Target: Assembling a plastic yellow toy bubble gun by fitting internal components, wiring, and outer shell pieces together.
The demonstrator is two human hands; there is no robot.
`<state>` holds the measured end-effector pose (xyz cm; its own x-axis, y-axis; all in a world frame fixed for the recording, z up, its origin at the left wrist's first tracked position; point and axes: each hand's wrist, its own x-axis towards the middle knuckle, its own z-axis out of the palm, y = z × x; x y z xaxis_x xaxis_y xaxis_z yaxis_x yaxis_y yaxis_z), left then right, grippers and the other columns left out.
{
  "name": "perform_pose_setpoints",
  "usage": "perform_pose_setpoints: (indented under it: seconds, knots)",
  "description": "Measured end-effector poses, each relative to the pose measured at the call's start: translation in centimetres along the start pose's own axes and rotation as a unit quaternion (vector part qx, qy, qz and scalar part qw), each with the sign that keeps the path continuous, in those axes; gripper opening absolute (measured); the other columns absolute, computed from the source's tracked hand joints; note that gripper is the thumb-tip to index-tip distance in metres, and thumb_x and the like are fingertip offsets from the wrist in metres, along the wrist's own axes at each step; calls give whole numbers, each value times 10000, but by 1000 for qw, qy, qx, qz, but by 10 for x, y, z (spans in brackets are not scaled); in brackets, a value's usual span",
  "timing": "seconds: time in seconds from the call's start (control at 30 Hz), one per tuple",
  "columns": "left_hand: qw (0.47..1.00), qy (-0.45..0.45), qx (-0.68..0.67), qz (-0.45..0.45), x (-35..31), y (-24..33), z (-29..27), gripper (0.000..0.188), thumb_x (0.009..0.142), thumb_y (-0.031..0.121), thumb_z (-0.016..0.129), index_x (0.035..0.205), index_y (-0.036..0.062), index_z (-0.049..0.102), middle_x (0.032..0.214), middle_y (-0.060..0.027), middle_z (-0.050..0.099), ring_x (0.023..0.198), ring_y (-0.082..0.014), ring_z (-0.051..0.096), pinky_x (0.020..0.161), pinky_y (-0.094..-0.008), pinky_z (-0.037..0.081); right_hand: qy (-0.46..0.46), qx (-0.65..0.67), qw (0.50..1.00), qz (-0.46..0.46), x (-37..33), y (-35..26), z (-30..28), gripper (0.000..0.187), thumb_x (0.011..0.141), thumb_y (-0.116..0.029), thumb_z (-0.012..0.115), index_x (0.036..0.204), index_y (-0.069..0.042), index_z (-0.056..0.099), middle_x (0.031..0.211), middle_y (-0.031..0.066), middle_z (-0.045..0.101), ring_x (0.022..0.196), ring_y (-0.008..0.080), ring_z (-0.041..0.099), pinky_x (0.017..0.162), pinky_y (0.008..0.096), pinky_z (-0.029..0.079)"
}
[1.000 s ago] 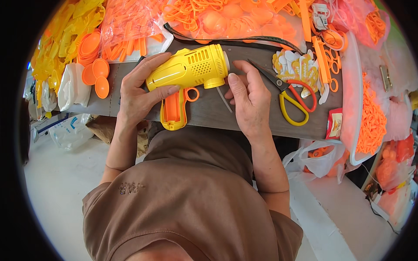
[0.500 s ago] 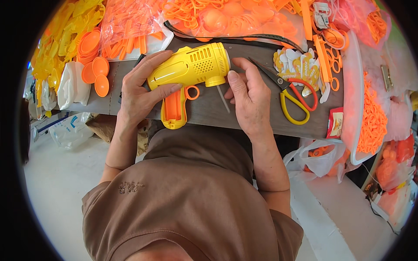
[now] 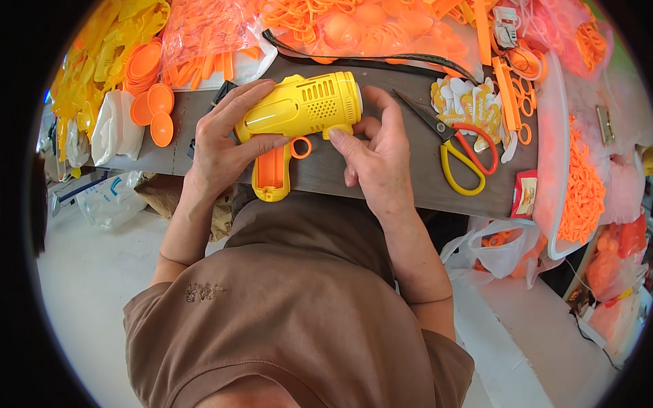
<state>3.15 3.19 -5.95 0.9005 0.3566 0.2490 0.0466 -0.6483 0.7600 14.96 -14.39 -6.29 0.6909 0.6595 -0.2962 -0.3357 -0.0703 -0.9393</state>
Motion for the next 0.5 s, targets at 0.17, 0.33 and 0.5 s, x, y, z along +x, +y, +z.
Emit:
perform_pose_setpoints:
  seconds: [0.17,0.33,0.5]
  knots:
    - [999,24,-5,21,-1,-6,3,565,644,139,803,1147,-10,592,1140,-173,595,977,-296,623,822,-344,513,17,60,998,0,0,2,12,585,841,-45,607,1328,5,287,921,117,601,446,24,376,357,166,340]
    - [999,31,-10,29,0,-6,3,571,652,140,803,1154,-18,582,1144,-179,590,979,-303,619,829,-345,508,18,136,991,8,2,5,13,590,814,3,611,1313,15,298,925,129,608,450,49,431,340,183,326]
    - [993,10,-113,-11,-2,-4,-8,645,658,210,819,1197,-18,549,1160,-162,569,1027,-255,592,856,-333,486,24,133,991,-19,-6,1,13,599,802,34,602,1319,5,301,923,128,607,457,46,430,342,181,316]
